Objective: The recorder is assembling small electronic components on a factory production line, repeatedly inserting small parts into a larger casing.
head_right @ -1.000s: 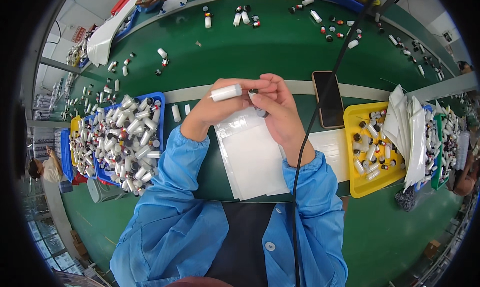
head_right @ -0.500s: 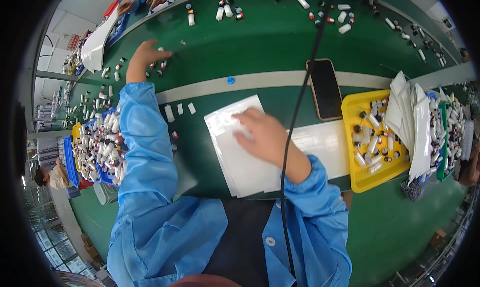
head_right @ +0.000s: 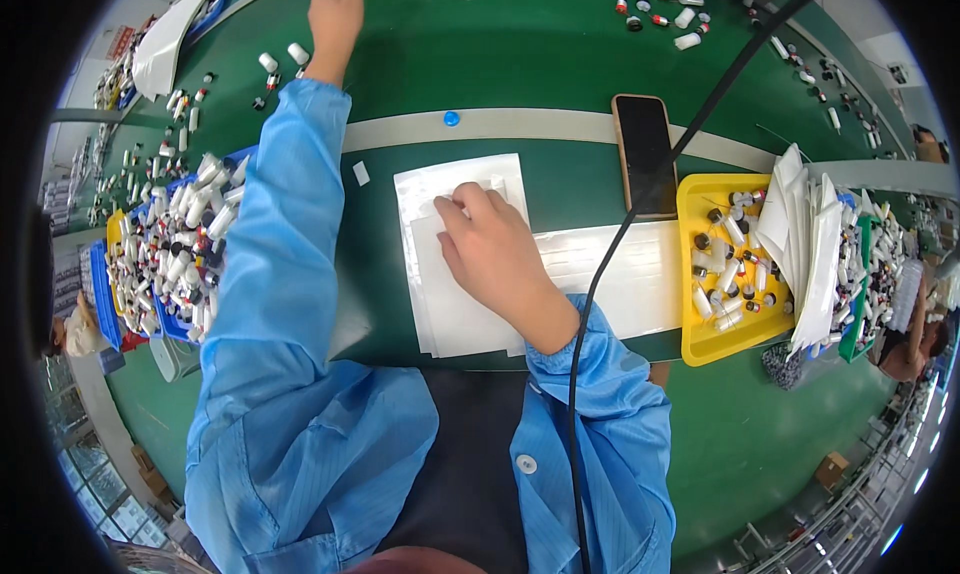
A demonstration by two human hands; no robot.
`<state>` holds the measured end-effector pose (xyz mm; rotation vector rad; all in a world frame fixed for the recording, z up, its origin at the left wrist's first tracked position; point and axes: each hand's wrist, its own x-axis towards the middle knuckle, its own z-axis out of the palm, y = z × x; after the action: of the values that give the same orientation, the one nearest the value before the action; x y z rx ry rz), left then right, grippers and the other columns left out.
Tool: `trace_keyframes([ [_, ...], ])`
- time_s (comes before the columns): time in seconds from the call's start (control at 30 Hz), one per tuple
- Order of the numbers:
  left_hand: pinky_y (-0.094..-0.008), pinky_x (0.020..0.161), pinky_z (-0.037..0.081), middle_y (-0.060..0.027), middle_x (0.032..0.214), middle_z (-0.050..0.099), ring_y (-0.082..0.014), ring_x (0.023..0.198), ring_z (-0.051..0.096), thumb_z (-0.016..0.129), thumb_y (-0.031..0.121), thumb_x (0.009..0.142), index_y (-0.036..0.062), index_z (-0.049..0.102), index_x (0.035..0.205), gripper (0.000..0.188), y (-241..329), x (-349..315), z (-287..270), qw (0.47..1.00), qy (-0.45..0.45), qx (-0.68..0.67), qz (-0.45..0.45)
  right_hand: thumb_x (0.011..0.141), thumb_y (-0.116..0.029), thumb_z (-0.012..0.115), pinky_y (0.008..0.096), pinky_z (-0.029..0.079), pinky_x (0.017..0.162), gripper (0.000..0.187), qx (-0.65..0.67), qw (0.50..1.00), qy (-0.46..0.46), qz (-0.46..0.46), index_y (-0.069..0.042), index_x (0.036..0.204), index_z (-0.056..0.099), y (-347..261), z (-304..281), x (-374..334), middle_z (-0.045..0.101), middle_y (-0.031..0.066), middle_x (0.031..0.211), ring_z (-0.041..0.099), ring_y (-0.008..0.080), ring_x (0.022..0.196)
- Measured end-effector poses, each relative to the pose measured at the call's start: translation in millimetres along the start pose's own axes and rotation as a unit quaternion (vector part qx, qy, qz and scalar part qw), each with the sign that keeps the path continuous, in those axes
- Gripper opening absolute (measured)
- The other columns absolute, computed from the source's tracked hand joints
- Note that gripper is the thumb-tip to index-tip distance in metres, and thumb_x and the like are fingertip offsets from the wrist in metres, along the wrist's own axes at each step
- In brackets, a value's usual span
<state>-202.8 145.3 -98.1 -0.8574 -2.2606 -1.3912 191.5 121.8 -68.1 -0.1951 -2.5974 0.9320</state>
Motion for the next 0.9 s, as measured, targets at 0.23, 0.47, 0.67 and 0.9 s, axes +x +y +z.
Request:
trace_keyframes([
  [0.23, -0.0393, 0.078, 0.053, -0.0066, 0.084, 0.059, -0.0239, 0.081, 0.060, 0.048, 0.047, 0.103, 0.0093, 0.056, 0.089, 0.041, 123.5, -86.7, -91.3, 0.824, -0.039, -0.478, -0.301, 0.081, -0.007, 0.070, 0.0377, 0.053, 0.072, 0.029, -0.074, 0.993, -0.089, -0.021, -0.002, 0.109, 0.064, -11.5, 27.1, 0.4, 0.056, 0.0103, 0.095, 0.063, 0.0269, 0.083],
  [0.47, -0.0486, 0.093, 0.055, -0.0082, 0.080, 0.062, -0.0311, 0.091, 0.068, 0.041, 0.064, 0.099, 0.0136, 0.055, 0.078, 0.056, 103.3, -164.8, -67.0, 0.522, -0.296, -0.611, -0.517, 0.080, -0.016, 0.071, 0.0351, 0.053, 0.062, 0.021, -0.094, 0.993, -0.072, 0.000, -0.004, 0.093, 0.060, -21.0, 26.6, 10.8, 0.058, 0.0082, 0.087, 0.064, 0.0241, 0.073],
  [0.67, -0.0529, 0.097, 0.053, -0.0096, 0.075, 0.062, -0.0330, 0.096, 0.068, 0.040, 0.064, 0.100, 0.0139, 0.056, 0.076, 0.058, 90.4, -170.7, -59.6, 0.496, -0.290, -0.636, -0.515, 0.082, -0.014, 0.071, 0.0374, 0.052, 0.066, 0.021, -0.021, 0.999, -0.031, 0.014, -0.008, 0.099, 0.061, -16.7, 25.7, 5.8, 0.057, 0.0079, 0.090, 0.066, 0.0257, 0.079],
  [0.9, -0.0488, 0.101, 0.051, -0.0077, 0.074, 0.063, -0.0289, 0.098, 0.068, 0.039, 0.063, 0.101, 0.0176, 0.054, 0.071, 0.056, 93.6, -171.0, -62.6, 0.494, -0.303, -0.642, -0.502, 0.082, -0.009, 0.070, 0.0358, 0.052, 0.067, 0.018, -0.039, 0.997, -0.065, -0.028, -0.007, 0.096, 0.059, -15.7, 25.8, 1.4, 0.058, 0.0072, 0.094, 0.065, 0.0248, 0.079],
])
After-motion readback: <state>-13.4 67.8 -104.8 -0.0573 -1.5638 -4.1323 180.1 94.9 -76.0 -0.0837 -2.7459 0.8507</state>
